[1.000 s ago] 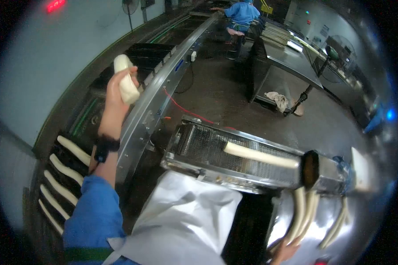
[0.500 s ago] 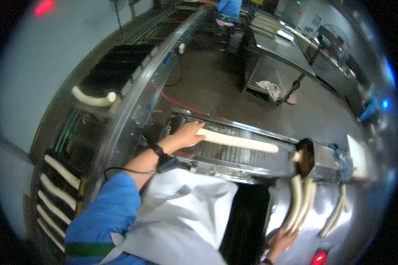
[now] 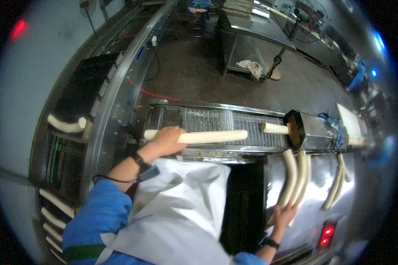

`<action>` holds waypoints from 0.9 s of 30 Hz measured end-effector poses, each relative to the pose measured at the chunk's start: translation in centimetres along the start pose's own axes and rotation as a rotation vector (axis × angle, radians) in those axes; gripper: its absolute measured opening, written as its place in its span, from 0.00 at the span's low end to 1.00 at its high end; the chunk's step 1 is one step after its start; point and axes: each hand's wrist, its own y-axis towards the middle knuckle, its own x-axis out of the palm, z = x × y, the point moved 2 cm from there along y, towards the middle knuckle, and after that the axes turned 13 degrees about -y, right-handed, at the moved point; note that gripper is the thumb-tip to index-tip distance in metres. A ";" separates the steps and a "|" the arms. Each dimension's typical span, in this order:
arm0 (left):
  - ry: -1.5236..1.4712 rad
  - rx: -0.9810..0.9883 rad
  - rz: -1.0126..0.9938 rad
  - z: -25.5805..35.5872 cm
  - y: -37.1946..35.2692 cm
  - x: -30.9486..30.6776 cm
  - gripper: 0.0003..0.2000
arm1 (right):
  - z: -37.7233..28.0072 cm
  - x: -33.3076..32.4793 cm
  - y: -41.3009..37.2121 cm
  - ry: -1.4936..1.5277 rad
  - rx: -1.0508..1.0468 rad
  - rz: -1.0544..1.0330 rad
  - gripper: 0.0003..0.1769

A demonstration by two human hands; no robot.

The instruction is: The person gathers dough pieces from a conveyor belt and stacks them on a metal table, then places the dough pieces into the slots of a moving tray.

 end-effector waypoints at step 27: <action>-0.874 -0.749 1.815 -11.7 -34.9 -18.3 0.32 | -1.8 5.5 3.4 0.445 -0.004 -0.317 0.42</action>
